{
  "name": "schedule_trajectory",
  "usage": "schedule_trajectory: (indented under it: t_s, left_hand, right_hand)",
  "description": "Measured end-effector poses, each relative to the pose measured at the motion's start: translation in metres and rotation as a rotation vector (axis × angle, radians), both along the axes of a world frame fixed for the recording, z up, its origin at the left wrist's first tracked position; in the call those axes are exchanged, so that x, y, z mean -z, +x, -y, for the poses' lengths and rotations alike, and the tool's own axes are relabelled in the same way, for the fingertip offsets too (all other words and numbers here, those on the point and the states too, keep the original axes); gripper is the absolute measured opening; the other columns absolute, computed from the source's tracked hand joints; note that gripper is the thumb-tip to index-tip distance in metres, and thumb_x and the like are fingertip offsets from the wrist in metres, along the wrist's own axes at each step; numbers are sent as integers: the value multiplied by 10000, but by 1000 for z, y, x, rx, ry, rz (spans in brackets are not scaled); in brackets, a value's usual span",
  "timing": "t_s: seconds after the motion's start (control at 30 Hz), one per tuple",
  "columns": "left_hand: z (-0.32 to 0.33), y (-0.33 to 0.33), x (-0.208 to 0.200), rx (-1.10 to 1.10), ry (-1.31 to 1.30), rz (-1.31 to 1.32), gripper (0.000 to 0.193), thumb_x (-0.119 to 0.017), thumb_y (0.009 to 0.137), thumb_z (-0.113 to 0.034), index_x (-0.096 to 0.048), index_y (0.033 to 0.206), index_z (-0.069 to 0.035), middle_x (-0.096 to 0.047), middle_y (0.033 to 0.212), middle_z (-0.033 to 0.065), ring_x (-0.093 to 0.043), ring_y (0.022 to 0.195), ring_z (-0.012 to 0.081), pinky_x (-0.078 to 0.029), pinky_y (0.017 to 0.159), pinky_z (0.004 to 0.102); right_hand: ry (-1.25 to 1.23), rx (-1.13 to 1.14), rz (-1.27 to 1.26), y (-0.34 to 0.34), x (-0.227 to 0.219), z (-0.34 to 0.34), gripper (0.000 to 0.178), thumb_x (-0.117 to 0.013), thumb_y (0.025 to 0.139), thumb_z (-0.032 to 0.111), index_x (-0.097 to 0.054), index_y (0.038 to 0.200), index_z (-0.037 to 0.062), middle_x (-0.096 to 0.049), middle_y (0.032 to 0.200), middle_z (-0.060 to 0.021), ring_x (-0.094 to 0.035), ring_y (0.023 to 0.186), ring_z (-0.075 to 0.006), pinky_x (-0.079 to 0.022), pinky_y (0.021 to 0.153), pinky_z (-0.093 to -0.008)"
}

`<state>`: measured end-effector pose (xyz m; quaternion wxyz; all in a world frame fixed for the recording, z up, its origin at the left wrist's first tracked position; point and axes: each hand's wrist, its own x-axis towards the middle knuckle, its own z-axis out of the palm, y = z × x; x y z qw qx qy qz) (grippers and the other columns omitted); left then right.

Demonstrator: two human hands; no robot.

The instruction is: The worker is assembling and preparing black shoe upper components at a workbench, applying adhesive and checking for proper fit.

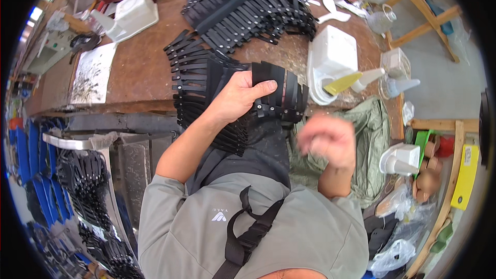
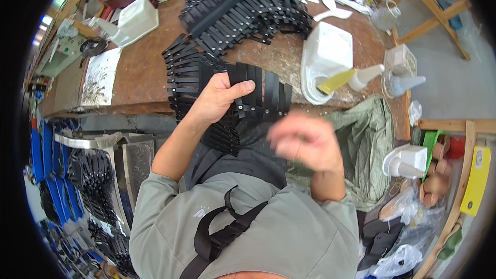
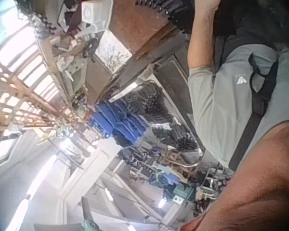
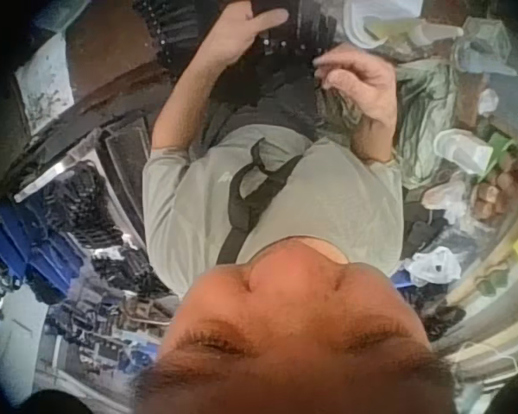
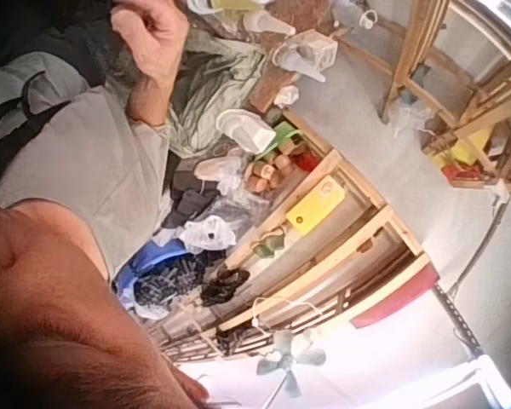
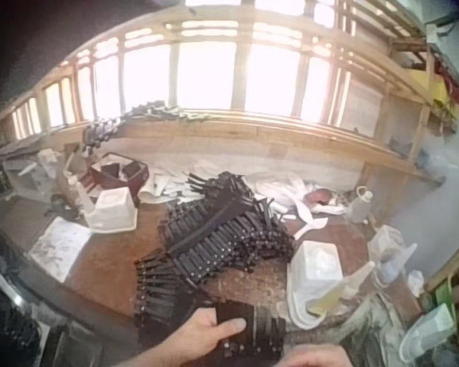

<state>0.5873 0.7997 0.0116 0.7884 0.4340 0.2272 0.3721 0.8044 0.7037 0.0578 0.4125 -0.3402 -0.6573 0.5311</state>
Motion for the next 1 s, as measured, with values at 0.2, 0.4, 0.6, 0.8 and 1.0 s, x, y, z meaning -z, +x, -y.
schedule_trajectory:
  t_s: [0.2, 0.4, 0.6, 0.8, 1.0]
  left_hand:
    - [5, 1, 7, 115, 197, -178, 173, -572, 918, -121, -653, 984, 16, -650, 877, -4, -551, 779, 55, -463, 700, 230]
    - [6, 5, 6, 133, 125, -191, 136, -640, 872, -117, -664, 917, 8, -628, 812, -19, -534, 755, 45, -447, 666, 230]
    - [-1, 0, 5, 155, 92, -234, 128, -666, 848, -85, -668, 962, -28, -628, 859, -35, -545, 784, 38, -450, 716, 215]
    - [-1, 1, 14, 191, 91, -296, 150, -681, 841, -93, -670, 974, -24, -624, 874, -43, -538, 793, 38, -448, 726, 221]
    - [1, 6, 10, 174, 98, -292, 156, -683, 836, -86, -665, 976, -19, -625, 888, -35, -539, 811, 42, -449, 736, 218]
  right_hand:
    - [-36, 248, 62, -33, 17, -65, 183, -701, 808, 88, -651, 953, -13, -548, 856, -38, -518, 730, -98, -456, 641, -249]
    - [-86, 435, 69, -41, 30, -58, 99, -687, 821, 74, -667, 879, -4, -542, 820, -10, -520, 626, -74, -474, 502, -225]
    - [-414, 341, -216, -33, 36, -55, 147, -687, 831, 71, -655, 952, -6, -598, 825, -4, -559, 697, -57, -465, 618, -194]
    - [-71, 496, -3, -35, 50, -52, 215, -721, 802, 90, -660, 988, 3, -522, 773, 30, -473, 669, -44, -382, 592, -185]
    - [-7, 527, 92, -36, 47, -54, 238, -725, 797, 97, -654, 1001, -2, -487, 766, 33, -474, 679, -55, -394, 610, -204]
